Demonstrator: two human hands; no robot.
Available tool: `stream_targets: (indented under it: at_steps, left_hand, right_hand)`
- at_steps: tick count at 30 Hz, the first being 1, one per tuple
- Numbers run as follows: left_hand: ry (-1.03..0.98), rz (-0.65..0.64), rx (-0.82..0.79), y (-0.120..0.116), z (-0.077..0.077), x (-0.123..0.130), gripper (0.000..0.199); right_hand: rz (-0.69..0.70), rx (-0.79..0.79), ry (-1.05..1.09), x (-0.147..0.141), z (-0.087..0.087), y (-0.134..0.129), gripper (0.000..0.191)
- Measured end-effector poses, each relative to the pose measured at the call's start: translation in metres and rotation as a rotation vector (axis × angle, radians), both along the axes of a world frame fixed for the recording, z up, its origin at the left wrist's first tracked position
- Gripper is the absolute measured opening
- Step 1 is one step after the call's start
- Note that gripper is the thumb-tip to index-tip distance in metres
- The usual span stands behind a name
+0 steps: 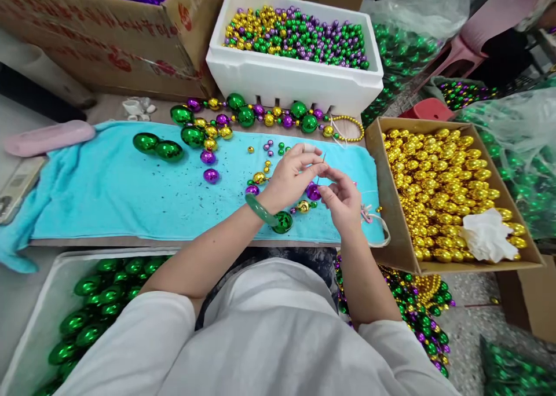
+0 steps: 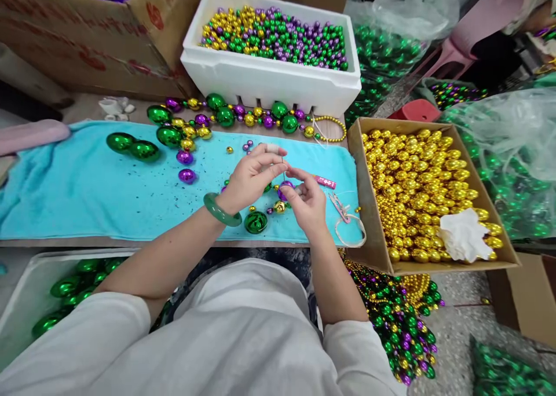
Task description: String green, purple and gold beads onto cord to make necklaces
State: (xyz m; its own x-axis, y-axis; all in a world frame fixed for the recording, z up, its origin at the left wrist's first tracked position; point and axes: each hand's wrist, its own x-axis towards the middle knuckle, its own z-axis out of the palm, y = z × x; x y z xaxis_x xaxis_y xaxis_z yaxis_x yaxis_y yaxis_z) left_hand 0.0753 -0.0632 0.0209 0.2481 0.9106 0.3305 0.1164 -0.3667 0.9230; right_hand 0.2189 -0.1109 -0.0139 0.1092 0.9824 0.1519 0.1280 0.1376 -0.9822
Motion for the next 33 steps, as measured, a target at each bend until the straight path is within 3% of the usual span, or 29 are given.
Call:
stream_targets:
  at_steps: [4,10,18,21,24,26,29,33]
  left_hand:
    - [0.007,-0.011,0.031,-0.002,0.002,0.000,0.015]
    - [-0.069,0.079,0.029,-0.002,0.002,-0.006,0.017]
    - [-0.178,0.133,-0.167,-0.018,-0.024,-0.021,0.021]
    - [0.051,0.154,-0.119,-0.045,-0.039,-0.028,0.038]
    - [0.559,0.018,0.060,-0.078,-0.056,-0.029,0.062]
    - [0.845,-0.051,0.144,-0.093,-0.067,-0.029,0.062]
    - [1.069,-0.025,0.186,-0.095,-0.077,-0.033,0.048]
    - [1.138,0.012,0.237,-0.079,-0.081,-0.056,0.037]
  right_hand:
    - [0.080,-0.067,-0.071,0.000,0.002,0.004,0.019]
    - [0.130,-0.279,-0.019,0.012,-0.008,0.007,0.027]
    - [0.190,-0.336,-0.163,0.027,-0.026,0.004,0.030]
    - [0.132,-0.252,-0.132,0.027,-0.023,-0.001,0.027]
    - [0.082,-0.174,-0.031,0.027,-0.012,-0.006,0.021]
    - [0.088,-0.131,0.046,0.028,-0.001,-0.008,0.017]
    - [0.093,-0.058,0.145,0.031,0.015,-0.013,0.013]
    - [-0.007,0.014,0.188,0.042,0.034,-0.017,0.013]
